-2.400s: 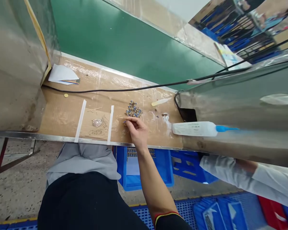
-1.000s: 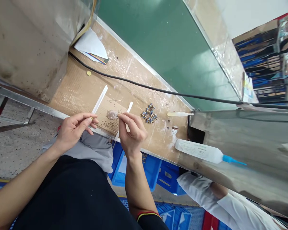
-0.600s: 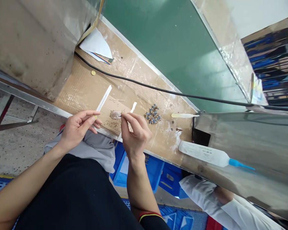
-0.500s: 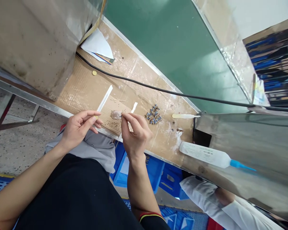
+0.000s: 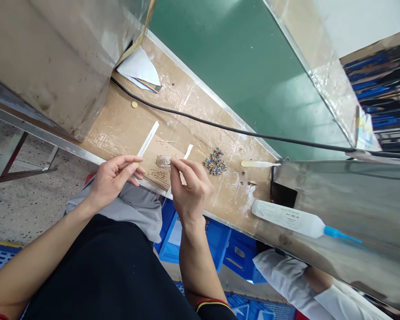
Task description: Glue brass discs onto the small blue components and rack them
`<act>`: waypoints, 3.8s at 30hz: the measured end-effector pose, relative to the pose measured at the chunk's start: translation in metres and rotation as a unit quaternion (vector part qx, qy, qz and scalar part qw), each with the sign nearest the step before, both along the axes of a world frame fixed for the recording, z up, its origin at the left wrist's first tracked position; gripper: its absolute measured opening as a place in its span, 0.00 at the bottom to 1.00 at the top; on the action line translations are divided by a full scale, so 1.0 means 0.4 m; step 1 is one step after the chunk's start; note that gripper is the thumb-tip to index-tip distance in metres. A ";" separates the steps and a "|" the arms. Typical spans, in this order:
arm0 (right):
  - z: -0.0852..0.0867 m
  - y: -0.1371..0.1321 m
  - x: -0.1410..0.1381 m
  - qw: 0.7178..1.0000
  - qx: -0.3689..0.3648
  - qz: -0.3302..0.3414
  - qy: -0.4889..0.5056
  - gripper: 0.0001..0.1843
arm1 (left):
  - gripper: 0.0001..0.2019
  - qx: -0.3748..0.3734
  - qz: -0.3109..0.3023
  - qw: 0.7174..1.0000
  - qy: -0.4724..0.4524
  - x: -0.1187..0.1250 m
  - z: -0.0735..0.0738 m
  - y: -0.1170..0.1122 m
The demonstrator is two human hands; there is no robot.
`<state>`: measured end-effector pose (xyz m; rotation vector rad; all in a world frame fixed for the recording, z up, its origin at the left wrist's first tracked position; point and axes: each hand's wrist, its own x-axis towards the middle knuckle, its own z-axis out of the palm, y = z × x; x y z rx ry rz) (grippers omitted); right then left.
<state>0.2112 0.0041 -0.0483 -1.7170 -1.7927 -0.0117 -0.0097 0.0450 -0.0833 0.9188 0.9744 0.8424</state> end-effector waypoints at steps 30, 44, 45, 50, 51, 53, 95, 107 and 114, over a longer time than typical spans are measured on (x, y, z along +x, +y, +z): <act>-0.001 0.006 0.037 0.997 0.000 0.043 0.067 0.12 | 0.16 0.005 -0.004 1.000 0.006 -0.002 -0.001 0.004; 0.002 0.007 0.032 0.997 0.000 0.049 0.055 0.12 | 0.17 0.005 -0.007 1.000 0.012 -0.003 0.003 0.004; 0.002 0.007 0.031 0.997 -0.001 0.044 0.056 0.13 | 0.17 0.006 -0.007 1.000 0.012 -0.003 0.004 0.004; 0.002 0.008 0.024 0.998 -0.011 0.033 0.060 0.13 | 0.16 0.006 -0.009 1.000 0.015 -0.004 0.002 0.004; 0.002 0.008 0.023 0.998 -0.012 0.032 0.059 0.13 | 0.16 0.006 -0.009 1.000 0.015 -0.004 0.002 0.004; 0.003 0.008 0.022 0.998 -0.011 0.028 0.058 0.12 | 0.16 0.008 -0.009 1.000 0.015 -0.005 0.001 0.003; -0.040 -0.008 0.040 0.996 0.068 -0.045 0.023 0.10 | 0.20 -0.015 -0.041 0.998 0.035 0.008 0.012 -0.032; 0.064 -0.103 -0.042 0.976 0.083 -0.025 0.201 0.15 | 0.15 0.066 -0.093 0.988 0.101 0.032 0.098 -0.068; 0.059 -0.107 -0.057 0.970 0.064 -0.003 0.234 0.17 | 0.12 0.068 -0.064 0.991 0.094 0.037 0.105 -0.078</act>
